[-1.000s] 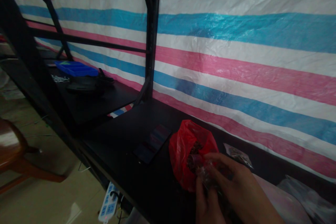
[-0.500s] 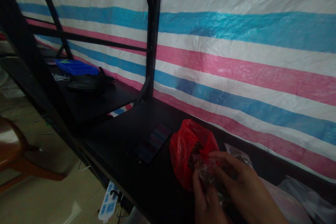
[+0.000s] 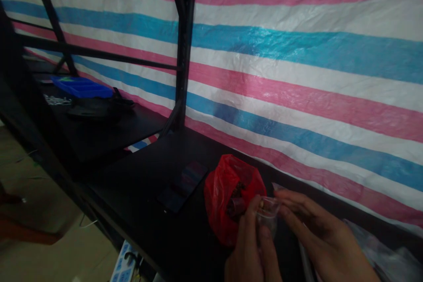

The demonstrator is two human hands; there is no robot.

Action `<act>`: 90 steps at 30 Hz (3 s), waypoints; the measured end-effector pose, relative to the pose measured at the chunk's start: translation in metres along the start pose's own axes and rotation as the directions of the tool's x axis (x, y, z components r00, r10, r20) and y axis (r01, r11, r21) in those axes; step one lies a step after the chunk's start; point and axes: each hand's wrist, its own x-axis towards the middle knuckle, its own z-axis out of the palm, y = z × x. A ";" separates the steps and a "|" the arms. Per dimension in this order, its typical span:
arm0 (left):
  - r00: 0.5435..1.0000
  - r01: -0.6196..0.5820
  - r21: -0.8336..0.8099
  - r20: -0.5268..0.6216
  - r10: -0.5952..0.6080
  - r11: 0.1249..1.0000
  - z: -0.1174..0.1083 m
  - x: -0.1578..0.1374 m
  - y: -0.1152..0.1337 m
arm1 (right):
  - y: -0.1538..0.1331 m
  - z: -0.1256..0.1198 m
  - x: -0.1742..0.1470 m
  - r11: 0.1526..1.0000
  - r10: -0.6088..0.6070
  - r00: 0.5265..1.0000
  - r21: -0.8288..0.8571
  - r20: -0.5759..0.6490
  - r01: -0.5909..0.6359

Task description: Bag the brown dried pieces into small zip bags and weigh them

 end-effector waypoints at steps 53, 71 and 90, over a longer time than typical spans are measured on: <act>0.953 -0.256 0.249 0.225 0.201 0.934 0.025 -0.003 -0.007 | 0.092 -0.142 -0.046 0.912 0.181 0.927 -0.297 -0.328 -0.283; 0.899 -0.413 -0.021 0.152 0.411 0.911 0.024 -0.006 -0.016 | 0.050 -0.116 -0.039 0.994 -0.013 0.980 -0.111 -0.198 -0.009; 0.957 -0.035 -0.189 0.278 0.088 0.981 0.004 0.023 -0.019 | 0.021 -0.033 -0.019 0.961 -0.277 0.939 -0.079 -0.204 0.266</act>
